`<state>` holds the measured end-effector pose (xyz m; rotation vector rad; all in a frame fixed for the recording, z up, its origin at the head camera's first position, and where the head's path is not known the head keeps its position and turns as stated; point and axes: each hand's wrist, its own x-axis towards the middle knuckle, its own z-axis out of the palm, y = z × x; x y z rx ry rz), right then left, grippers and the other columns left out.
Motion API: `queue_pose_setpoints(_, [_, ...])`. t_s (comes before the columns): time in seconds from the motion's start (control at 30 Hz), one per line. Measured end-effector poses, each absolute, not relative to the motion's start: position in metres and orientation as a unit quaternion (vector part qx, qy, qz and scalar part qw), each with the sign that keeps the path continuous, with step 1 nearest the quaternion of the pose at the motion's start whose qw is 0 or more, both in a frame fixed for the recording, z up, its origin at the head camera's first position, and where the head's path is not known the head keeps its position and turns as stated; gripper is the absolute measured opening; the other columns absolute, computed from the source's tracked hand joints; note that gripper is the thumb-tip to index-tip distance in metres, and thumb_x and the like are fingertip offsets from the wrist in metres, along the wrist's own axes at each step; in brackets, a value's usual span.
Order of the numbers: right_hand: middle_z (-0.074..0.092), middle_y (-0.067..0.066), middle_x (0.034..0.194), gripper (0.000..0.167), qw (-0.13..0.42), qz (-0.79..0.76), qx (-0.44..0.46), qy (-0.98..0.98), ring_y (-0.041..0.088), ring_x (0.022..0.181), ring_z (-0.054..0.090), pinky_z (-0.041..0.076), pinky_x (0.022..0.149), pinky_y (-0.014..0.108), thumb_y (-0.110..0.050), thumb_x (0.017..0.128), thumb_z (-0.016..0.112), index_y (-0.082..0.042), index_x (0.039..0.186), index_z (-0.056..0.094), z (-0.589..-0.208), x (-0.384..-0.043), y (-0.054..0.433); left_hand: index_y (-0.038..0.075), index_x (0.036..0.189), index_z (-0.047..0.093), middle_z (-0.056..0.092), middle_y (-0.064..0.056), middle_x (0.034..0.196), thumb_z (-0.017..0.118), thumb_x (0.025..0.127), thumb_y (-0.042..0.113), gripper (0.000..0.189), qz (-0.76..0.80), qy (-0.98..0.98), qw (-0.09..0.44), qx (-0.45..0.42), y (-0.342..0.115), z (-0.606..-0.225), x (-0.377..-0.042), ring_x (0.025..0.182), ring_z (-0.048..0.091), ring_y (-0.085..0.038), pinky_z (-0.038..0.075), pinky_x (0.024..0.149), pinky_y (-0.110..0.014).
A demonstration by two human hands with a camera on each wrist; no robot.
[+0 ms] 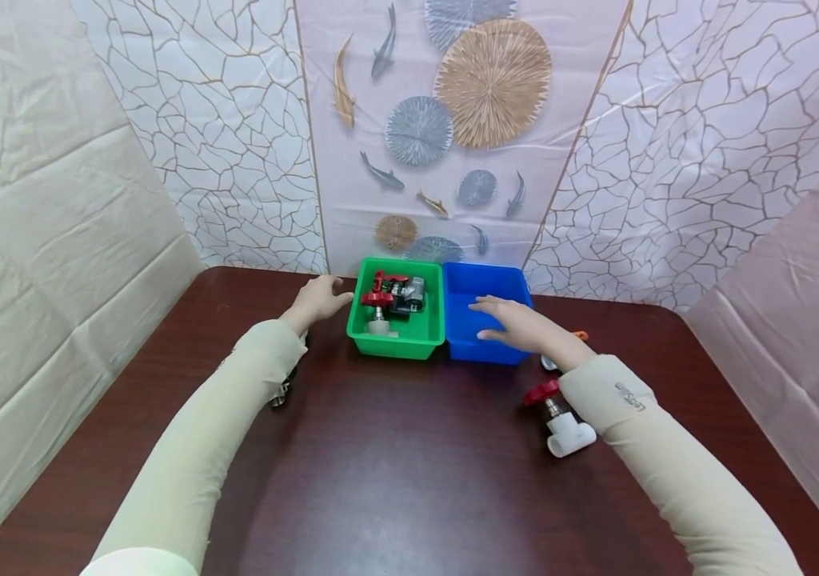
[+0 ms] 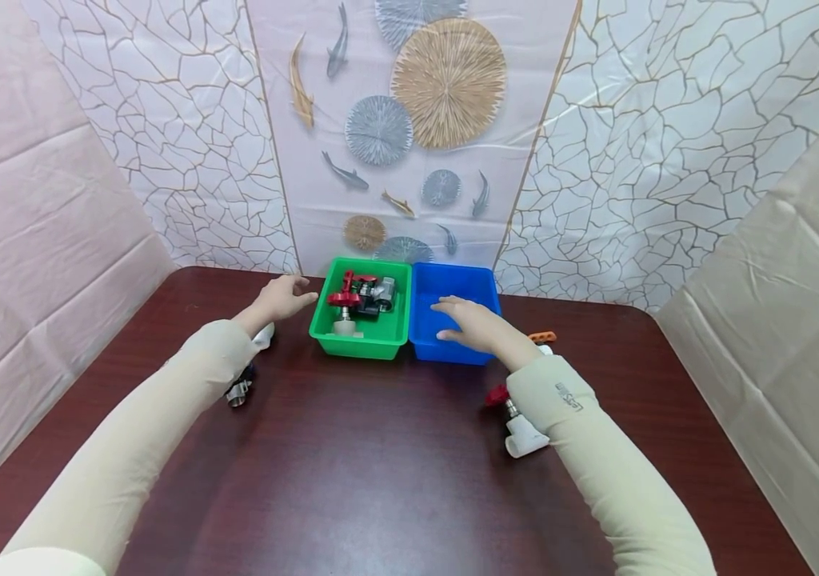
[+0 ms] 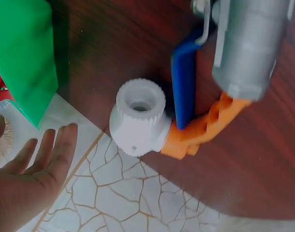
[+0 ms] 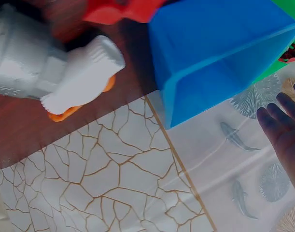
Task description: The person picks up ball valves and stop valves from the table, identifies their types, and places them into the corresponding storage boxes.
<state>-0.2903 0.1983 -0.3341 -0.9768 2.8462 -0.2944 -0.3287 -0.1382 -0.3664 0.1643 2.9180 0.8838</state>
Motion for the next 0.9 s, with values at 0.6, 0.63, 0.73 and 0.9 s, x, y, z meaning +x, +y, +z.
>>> queue_pose_setpoints(0.6, [0.057, 0.027, 0.121, 0.043, 0.009, -0.092, -0.257, 0.962, 0.037, 0.104, 0.061, 0.052, 0.085, 0.047, -0.018, 0.091, 0.062, 0.008, 0.124, 0.055, -0.336, -0.241, 0.231, 0.0, 0.137, 0.043, 0.047, -0.024, 0.134, 0.048, 0.098, 0.021, 0.044, 0.482, 0.87, 0.098, 0.016, -0.14, -0.375, -0.313, 0.117, 0.052, -0.04, 0.053, 0.087, -0.047])
queue_pose_setpoints(0.63, [0.057, 0.027, 0.12, 0.043, 0.011, -0.093, -0.253, 0.963, 0.036, 0.101, 0.062, 0.053, 0.083, 0.046, -0.018, 0.091, 0.062, 0.008, 0.124, 0.055, -0.336, -0.239, 0.232, -0.001, 0.137, 0.043, 0.047, -0.024, 0.134, 0.048, 0.098, 0.021, 0.044, 0.491, 0.865, 0.102, 0.011, -0.14, -0.375, -0.312, 0.116, 0.053, -0.04, 0.053, 0.086, -0.046])
queue_pose_setpoints(0.73, [0.058, 0.026, 0.116, 0.041, 0.016, -0.089, -0.241, 0.966, 0.032, 0.092, 0.063, 0.054, 0.074, 0.042, -0.018, 0.09, 0.063, 0.007, 0.122, 0.057, -0.337, -0.233, 0.235, -0.002, 0.136, 0.044, 0.047, -0.025, 0.134, 0.048, 0.098, 0.018, 0.043, 0.51, 0.853, 0.109, -0.001, -0.137, -0.377, -0.309, 0.113, 0.055, -0.041, 0.054, 0.084, -0.045])
queue_pose_setpoints(0.9, [0.059, 0.023, 0.106, 0.038, -0.002, -0.078, -0.228, 0.971, 0.031, 0.088, 0.06, 0.052, 0.071, 0.043, -0.019, 0.088, 0.065, 0.006, 0.117, 0.061, -0.342, -0.224, 0.242, -0.004, 0.134, 0.044, 0.05, -0.025, 0.129, 0.048, 0.098, 0.015, 0.041, 0.532, 0.838, 0.118, -0.008, -0.134, -0.381, -0.31, 0.106, 0.06, -0.039, 0.055, 0.082, -0.044])
